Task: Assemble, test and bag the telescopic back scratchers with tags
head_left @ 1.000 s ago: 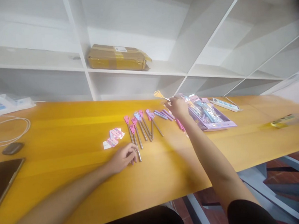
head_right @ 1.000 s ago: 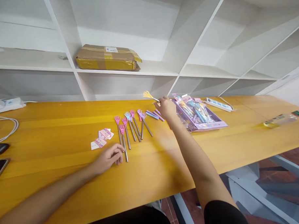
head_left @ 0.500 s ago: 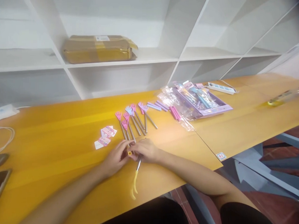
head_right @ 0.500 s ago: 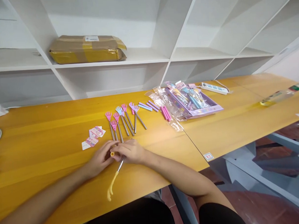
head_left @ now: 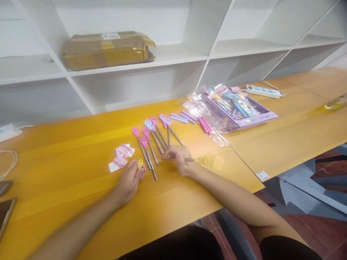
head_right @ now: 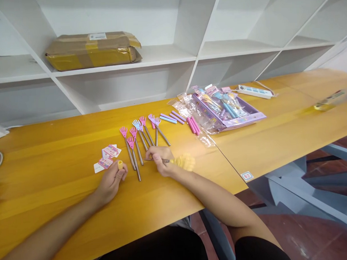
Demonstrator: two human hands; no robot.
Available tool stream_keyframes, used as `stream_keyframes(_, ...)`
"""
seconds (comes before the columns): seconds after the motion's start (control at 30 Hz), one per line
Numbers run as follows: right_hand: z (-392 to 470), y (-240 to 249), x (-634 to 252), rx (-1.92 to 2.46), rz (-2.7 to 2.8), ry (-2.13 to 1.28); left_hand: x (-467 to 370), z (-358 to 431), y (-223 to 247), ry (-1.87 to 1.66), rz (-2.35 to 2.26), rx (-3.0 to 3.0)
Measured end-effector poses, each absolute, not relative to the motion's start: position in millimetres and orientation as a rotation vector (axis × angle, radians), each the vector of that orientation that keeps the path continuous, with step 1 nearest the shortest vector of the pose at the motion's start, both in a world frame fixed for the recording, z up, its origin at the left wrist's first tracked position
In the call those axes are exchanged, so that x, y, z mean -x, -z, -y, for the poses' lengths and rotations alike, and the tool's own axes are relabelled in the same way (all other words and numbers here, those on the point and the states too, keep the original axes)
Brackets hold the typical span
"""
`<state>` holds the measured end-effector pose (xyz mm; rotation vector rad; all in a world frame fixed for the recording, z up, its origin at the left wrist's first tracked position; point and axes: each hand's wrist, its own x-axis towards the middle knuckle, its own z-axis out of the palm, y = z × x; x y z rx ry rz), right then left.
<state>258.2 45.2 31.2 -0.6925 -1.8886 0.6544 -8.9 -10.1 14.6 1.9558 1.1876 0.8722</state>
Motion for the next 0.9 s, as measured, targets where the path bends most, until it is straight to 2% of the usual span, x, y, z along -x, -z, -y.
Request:
stream_keyframes(0.27, -51, -34, -249, 0.806, 1.403, -1.203, 11, 8, -9, -0.932, -1.264, -1.708)
stream_keyframes(0.5, -51, -36, -250, 0.724, 1.322, -1.334, 8, 4, -23, -0.845, -1.308, -1.916)
stream_keyframes(0.9, -50, -34, -258, 0.709, 1.551, -1.368, 6, 2, -24, -0.705, -1.226, -2.02)
